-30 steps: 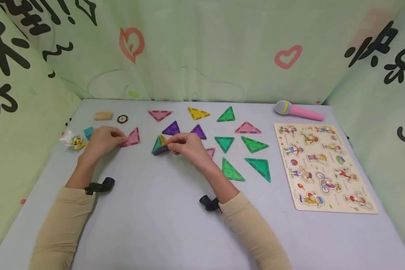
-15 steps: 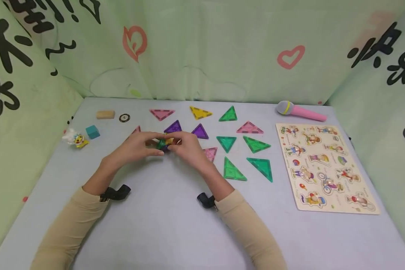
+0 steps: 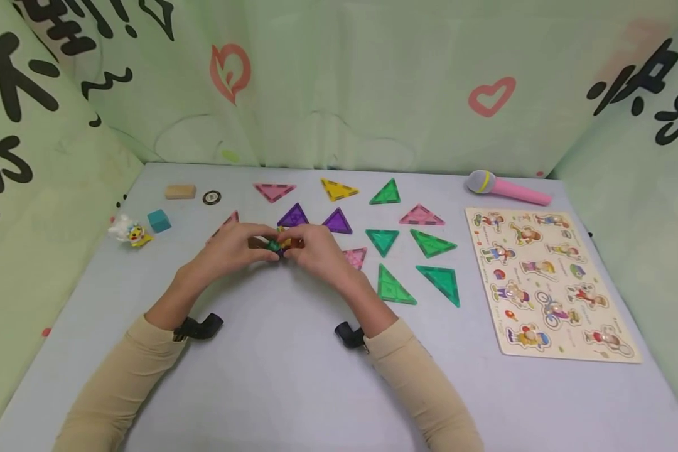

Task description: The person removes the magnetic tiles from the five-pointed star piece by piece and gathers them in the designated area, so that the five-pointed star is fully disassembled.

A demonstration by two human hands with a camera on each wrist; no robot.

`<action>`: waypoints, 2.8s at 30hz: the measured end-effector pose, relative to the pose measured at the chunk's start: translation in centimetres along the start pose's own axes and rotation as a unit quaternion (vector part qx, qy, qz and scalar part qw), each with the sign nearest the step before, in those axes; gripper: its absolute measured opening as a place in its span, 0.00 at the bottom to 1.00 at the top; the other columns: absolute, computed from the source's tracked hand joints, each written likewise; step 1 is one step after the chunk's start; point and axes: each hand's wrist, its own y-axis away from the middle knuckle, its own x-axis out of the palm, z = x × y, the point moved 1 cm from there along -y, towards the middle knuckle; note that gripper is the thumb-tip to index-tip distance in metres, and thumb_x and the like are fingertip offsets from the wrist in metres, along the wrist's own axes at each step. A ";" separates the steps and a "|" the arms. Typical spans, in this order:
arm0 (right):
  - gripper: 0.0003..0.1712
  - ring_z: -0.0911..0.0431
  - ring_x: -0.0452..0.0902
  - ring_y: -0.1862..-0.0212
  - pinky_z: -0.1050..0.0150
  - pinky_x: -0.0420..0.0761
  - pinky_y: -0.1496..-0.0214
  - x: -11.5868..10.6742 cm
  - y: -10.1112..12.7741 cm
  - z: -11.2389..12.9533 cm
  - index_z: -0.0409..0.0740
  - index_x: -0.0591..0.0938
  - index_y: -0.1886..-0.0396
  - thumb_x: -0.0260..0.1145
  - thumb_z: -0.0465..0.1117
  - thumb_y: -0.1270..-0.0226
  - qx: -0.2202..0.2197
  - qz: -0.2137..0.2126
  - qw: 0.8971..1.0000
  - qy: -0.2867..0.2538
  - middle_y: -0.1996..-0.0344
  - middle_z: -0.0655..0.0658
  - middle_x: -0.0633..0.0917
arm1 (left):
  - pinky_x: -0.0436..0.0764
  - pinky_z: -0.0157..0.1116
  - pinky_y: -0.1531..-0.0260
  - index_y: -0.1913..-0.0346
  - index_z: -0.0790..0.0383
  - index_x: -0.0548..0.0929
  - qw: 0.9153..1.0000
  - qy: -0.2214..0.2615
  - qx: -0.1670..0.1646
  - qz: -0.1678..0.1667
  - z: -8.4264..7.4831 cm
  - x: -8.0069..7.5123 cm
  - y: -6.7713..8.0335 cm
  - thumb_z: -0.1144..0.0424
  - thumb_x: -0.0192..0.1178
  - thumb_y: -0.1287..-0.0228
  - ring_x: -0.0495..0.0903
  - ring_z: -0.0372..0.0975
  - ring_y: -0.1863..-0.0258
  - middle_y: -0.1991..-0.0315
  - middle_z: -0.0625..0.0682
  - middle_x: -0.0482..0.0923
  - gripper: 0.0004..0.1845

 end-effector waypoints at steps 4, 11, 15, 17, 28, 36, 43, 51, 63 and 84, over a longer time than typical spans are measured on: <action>0.12 0.54 0.76 0.60 0.66 0.80 0.60 -0.1 0.1 0.1 0.46 0.87 0.51 0.69 0.36 0.34 -0.003 0.004 1.000 0.011 0.59 0.47 0.87 | 0.84 0.42 0.50 0.45 0.50 0.85 1.000 0.001 0.010 -0.002 0.1 0.0 0.0 0.53 0.71 0.41 0.87 0.41 0.52 0.46 0.48 0.85 0.20; 0.08 0.54 0.75 0.63 0.65 0.78 0.63 -0.1 0.1 0.0 0.48 0.88 0.56 0.69 0.38 0.34 -0.008 -0.001 1.000 0.010 0.67 0.48 0.85 | 0.84 0.43 0.50 0.46 0.49 0.85 1.000 0.006 0.011 0.002 0.5 0.0 -0.1 0.52 0.70 0.40 0.87 0.40 0.51 0.48 0.47 0.85 0.19; 0.07 0.55 0.77 0.64 0.65 0.78 0.63 -0.5 0.2 -0.2 0.48 0.88 0.57 0.69 0.39 0.34 -0.025 -0.013 0.999 0.030 0.67 0.49 0.86 | 0.84 0.42 0.49 0.46 0.49 0.85 1.000 0.016 0.007 0.006 0.5 0.0 -0.2 0.52 0.70 0.40 0.87 0.40 0.51 0.47 0.47 0.85 0.19; 0.07 0.56 0.78 0.64 0.65 0.80 0.62 -0.9 0.2 -0.4 0.48 0.89 0.58 0.69 0.38 0.34 -0.033 -0.032 0.998 0.042 0.67 0.49 0.87 | 0.84 0.43 0.49 0.46 0.50 0.85 1.000 0.024 0.003 0.009 0.5 0.0 -0.3 0.52 0.70 0.40 0.87 0.41 0.50 0.47 0.47 0.85 0.19; 0.06 0.55 0.81 0.63 0.62 0.82 0.58 -3.6 0.8 -1.6 0.46 0.88 0.62 0.65 0.38 0.31 0.013 -0.113 0.994 -0.006 0.65 0.48 0.88 | 0.83 0.41 0.47 0.47 0.49 0.85 0.999 0.004 -0.005 0.052 -0.5 0.7 1.6 0.52 0.72 0.42 0.86 0.38 0.52 0.50 0.44 0.85 0.19; 0.08 0.48 0.82 0.62 0.63 0.84 0.58 -3.7 -0.3 -0.3 0.44 0.86 0.60 0.67 0.43 0.31 0.064 -0.121 0.975 -0.173 0.63 0.43 0.87 | 0.83 0.36 0.51 0.47 0.47 0.85 0.993 -0.047 0.058 0.086 -2.7 2.0 3.3 0.50 0.72 0.43 0.81 0.35 0.55 0.51 0.43 0.85 0.20; 0.07 0.50 0.83 0.65 0.63 0.85 0.58 -0.5 -2.4 0.4 0.41 0.85 0.60 0.64 0.39 0.30 0.026 0.048 0.979 -0.196 0.64 0.42 0.86 | 0.81 0.33 0.49 0.46 0.48 0.85 0.980 -0.077 0.139 0.119 -4.5 3.1 4.5 0.49 0.72 0.43 0.80 0.34 0.51 0.52 0.42 0.84 0.21; 0.20 0.45 0.86 0.57 0.56 0.85 0.49 0.2 -2.4 0.1 0.39 0.79 0.39 0.60 0.39 0.28 0.031 0.143 0.972 -0.186 0.57 0.36 0.88 | 0.81 0.32 0.48 0.46 0.47 0.85 0.980 -0.058 0.151 0.120 -4.7 3.7 4.5 0.49 0.72 0.43 0.81 0.33 0.51 0.52 0.38 0.85 0.21; 0.09 0.51 0.82 0.57 0.59 0.82 0.53 -3.2 2.9 -0.6 0.42 0.86 0.56 0.62 0.35 0.29 -0.007 0.099 0.994 -0.036 0.59 0.43 0.88 | 0.82 0.30 0.51 0.45 0.49 0.85 0.988 -0.007 0.105 0.117 -3.8 3.3 4.6 0.52 0.73 0.43 0.82 0.33 0.53 0.52 0.41 0.85 0.22; 0.05 0.60 0.78 0.62 0.64 0.78 0.53 -3.0 5.0 -1.7 0.52 0.88 0.67 0.70 0.36 0.35 -0.103 0.177 0.979 0.020 0.66 0.55 0.88 | 0.81 0.27 0.63 0.61 0.48 0.79 0.990 0.012 0.098 0.101 -4.0 2.8 4.8 0.53 0.72 0.42 0.80 0.28 0.68 0.70 0.37 0.81 0.12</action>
